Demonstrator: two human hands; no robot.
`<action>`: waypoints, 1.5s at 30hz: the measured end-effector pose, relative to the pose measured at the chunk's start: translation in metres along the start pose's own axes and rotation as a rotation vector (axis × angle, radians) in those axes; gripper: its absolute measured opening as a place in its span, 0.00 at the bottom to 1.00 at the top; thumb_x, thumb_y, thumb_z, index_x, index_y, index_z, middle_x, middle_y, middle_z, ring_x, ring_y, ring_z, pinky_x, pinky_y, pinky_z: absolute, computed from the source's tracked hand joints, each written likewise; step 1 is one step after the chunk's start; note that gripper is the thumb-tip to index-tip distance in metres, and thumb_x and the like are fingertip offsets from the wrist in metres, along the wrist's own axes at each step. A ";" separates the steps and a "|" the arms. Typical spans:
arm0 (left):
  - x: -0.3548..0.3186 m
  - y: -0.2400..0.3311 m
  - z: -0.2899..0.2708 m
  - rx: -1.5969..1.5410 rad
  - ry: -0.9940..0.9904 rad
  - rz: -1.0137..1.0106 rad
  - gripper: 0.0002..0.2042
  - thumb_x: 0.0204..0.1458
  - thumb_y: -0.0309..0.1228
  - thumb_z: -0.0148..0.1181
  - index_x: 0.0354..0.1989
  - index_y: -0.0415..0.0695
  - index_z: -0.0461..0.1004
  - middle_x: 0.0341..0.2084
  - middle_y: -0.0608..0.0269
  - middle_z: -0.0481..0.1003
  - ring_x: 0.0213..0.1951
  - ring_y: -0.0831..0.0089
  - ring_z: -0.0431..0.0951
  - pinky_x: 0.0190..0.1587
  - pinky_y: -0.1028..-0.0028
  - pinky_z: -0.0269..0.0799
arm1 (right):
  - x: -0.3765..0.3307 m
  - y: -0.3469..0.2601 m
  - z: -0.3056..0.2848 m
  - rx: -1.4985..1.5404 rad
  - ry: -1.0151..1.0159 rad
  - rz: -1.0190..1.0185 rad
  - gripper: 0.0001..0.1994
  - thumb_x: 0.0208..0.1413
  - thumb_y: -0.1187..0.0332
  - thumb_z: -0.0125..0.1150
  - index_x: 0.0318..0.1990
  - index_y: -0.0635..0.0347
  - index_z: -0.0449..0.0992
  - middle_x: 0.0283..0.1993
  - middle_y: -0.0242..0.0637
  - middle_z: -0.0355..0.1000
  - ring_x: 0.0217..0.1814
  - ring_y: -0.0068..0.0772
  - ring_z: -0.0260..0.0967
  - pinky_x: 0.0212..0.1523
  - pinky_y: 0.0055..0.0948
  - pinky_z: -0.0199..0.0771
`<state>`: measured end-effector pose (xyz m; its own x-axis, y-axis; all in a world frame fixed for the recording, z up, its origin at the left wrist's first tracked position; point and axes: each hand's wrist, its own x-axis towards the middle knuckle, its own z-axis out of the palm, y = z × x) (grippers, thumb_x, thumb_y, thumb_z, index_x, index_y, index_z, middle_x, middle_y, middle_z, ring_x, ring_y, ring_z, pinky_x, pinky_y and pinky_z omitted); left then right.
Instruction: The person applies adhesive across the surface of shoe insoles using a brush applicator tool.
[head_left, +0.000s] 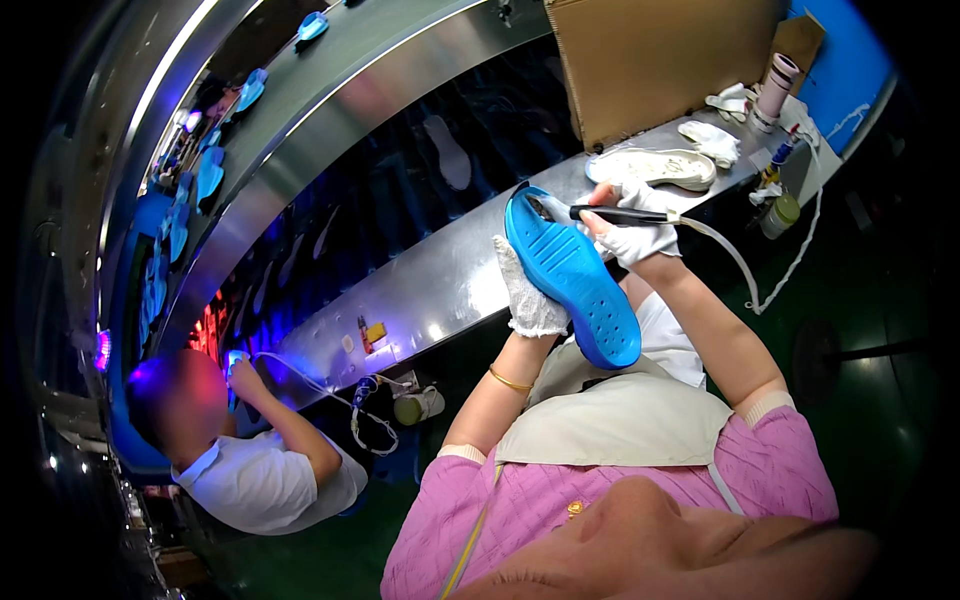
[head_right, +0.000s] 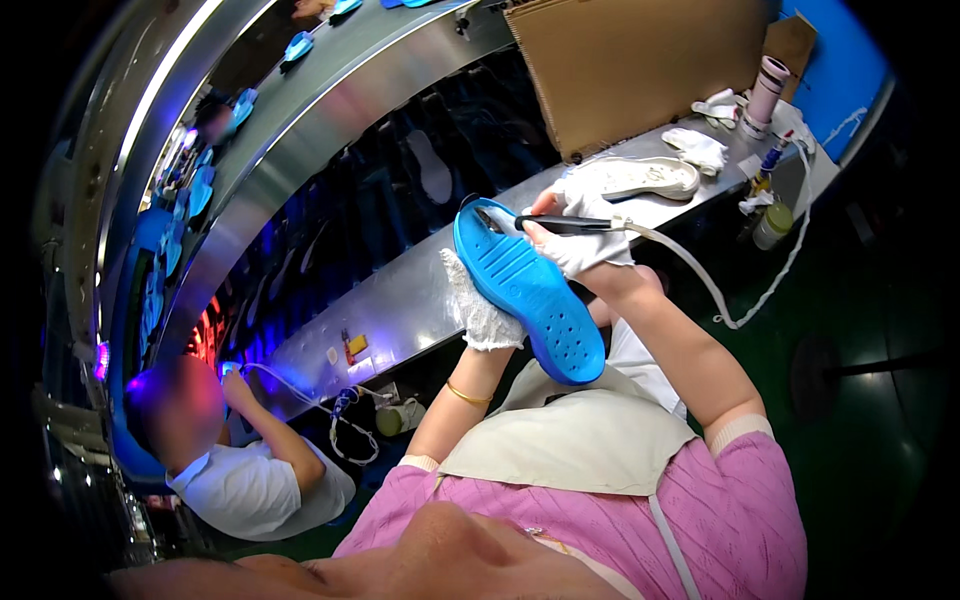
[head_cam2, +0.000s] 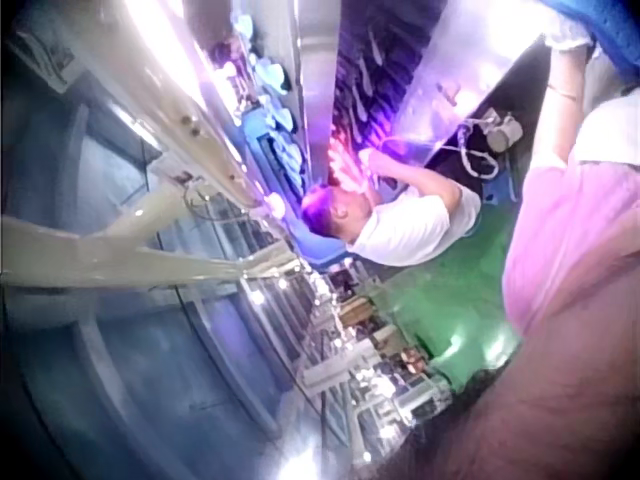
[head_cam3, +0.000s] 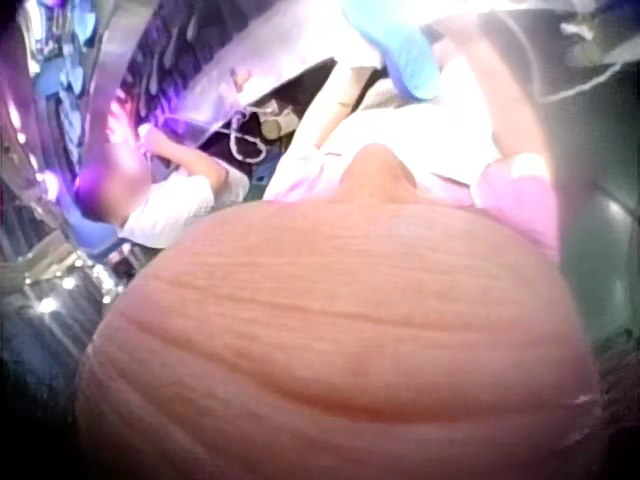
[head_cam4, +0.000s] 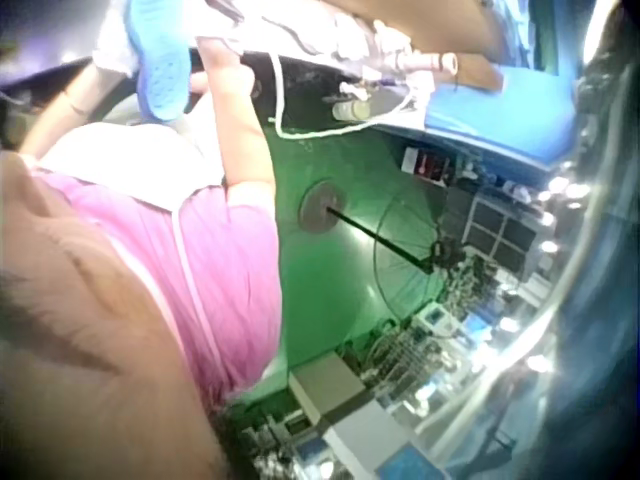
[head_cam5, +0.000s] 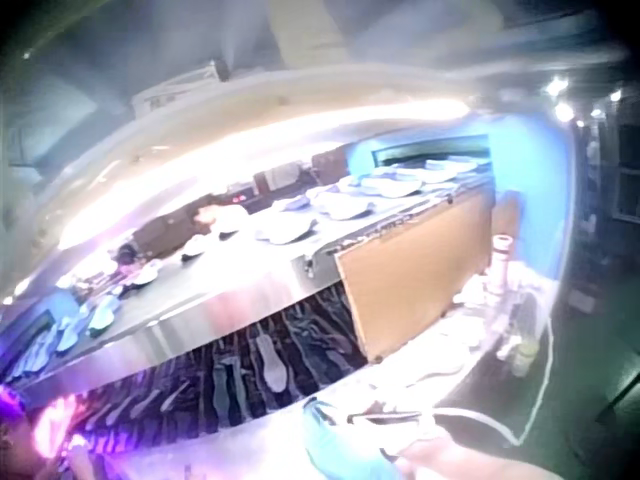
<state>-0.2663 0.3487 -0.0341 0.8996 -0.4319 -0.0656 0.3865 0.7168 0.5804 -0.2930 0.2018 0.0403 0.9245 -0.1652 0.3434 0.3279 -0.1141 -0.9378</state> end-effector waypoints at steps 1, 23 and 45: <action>0.000 -0.005 0.003 -0.035 -0.016 -0.020 0.42 0.53 0.71 0.38 0.65 0.47 0.60 0.57 0.55 0.69 0.55 0.60 0.73 0.59 0.60 0.71 | -0.001 0.000 0.004 -0.006 0.015 -0.072 0.06 0.54 0.78 0.62 0.37 0.61 0.71 0.30 0.33 0.73 0.32 0.18 0.70 0.36 0.21 0.73; 0.001 0.030 -0.001 0.007 -0.014 -0.127 0.44 0.54 0.69 0.42 0.67 0.42 0.57 0.60 0.48 0.66 0.58 0.54 0.70 0.62 0.56 0.67 | -0.039 -0.004 0.003 -0.338 -0.201 -0.423 0.09 0.40 0.80 0.67 0.31 0.57 0.76 0.29 0.36 0.73 0.32 0.36 0.73 0.35 0.26 0.73; 0.009 0.014 -0.016 -0.239 -0.216 -0.070 0.47 0.48 0.75 0.37 0.65 0.46 0.58 0.55 0.51 0.70 0.54 0.55 0.73 0.58 0.53 0.70 | -0.051 -0.005 -0.006 0.073 -0.337 -0.069 0.07 0.47 0.80 0.69 0.33 0.59 0.78 0.35 0.36 0.77 0.36 0.25 0.75 0.40 0.25 0.75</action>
<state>-0.2497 0.3641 -0.0395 0.8152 -0.5722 0.0895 0.5055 0.7784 0.3722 -0.3428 0.2051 0.0274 0.9076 0.1750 0.3815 0.3939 -0.0412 -0.9182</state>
